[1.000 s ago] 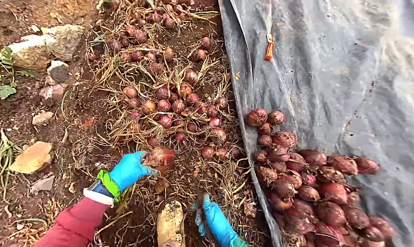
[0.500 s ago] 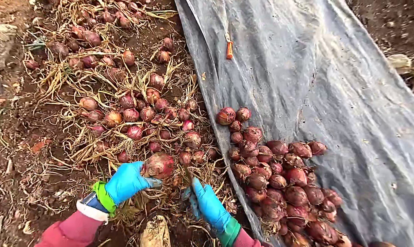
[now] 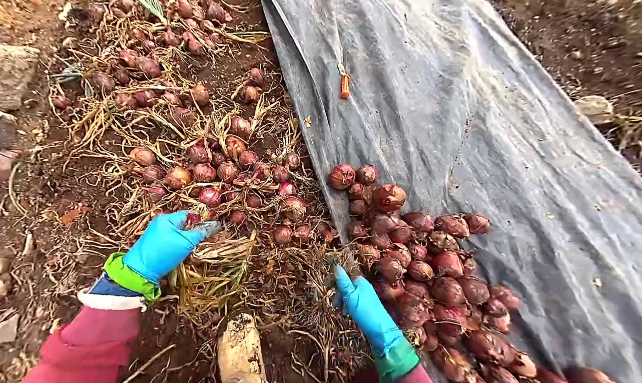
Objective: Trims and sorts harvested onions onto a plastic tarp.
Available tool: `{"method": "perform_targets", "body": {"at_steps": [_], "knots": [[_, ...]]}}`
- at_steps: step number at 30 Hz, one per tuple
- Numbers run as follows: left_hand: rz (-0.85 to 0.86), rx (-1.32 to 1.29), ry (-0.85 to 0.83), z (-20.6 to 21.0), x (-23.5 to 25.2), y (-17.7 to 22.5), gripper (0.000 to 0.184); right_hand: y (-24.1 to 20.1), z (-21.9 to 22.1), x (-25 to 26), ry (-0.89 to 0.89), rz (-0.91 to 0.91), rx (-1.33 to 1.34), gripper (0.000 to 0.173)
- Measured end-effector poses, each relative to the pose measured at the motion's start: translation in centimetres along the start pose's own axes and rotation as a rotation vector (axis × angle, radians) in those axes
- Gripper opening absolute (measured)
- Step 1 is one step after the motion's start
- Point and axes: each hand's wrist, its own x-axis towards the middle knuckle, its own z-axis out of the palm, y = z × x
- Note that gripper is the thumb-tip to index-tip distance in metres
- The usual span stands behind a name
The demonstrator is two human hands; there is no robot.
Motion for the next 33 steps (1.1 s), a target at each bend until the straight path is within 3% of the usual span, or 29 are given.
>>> {"method": "perform_targets", "body": {"at_steps": [2,5,7,9,10,11,13,16,18,20,22,25,28,31,33], "knots": [[-0.095,-0.066,0.17,-3.1,-1.6,-3.9,0.021,1.5,2.2,-1.1,-0.098,0.1,-0.114,0.073],[-0.321,0.102,0.382,-8.6,-3.3,-11.6,0.041,3.6,5.8,-2.0,-0.092,0.094,0.149,0.045],[-0.529,0.294,0.439,-12.3,-4.8,-18.4,0.052,4.4,7.8,-2.6,-0.095,0.109,0.317,0.029],[-0.79,0.463,0.457,-15.5,-7.0,-25.1,0.057,4.4,9.4,-2.6,-0.119,0.176,0.315,0.021],[-0.923,0.55,0.436,-16.4,-8.4,-27.9,0.059,4.3,9.9,-2.6,-0.155,0.214,0.22,0.022],[-1.014,0.612,0.423,-16.6,-9.8,-29.6,0.062,4.2,10.2,-2.5,-0.215,0.253,0.071,0.035],[-0.962,0.592,0.47,-15.3,-10.5,-28.1,0.059,4.2,10.8,-1.9,-0.316,0.313,-0.169,0.065],[-0.673,0.4,0.418,-8.6,-8.5,-21.6,0.031,3.6,11.6,-1.8,-0.384,0.346,-0.277,0.073],[-0.666,0.315,0.305,-3.5,-5.7,-20.6,0.034,3.1,12.3,-1.2,-0.396,0.336,-0.279,0.057],[-0.768,0.383,0.117,1.4,-3.6,-22.9,0.064,2.7,13.0,-1.3,-0.392,0.308,-0.18,0.027],[-0.798,0.508,-0.064,4.7,-2.9,-24.8,0.081,2.0,13.4,-1.7,-0.355,0.253,-0.007,0.027],[-0.764,0.561,-0.147,5.2,-3.8,-24.6,0.087,1.3,13.0,-2.6,-0.245,0.152,0.211,0.036],[-0.841,0.486,-0.145,4.9,-6.6,-24.7,0.096,1.4,12.4,-4.6,-0.112,0.107,0.368,0.03],[-0.869,0.446,-0.101,5.4,-9.7,-25.2,0.097,3.1,12.4,-5.9,-0.096,0.172,0.492,0.048],[-0.779,0.41,-0.026,5.9,-11.9,-22.3,0.1,3.9,12.2,-6.4,-0.128,0.174,0.514,0.055]]}}
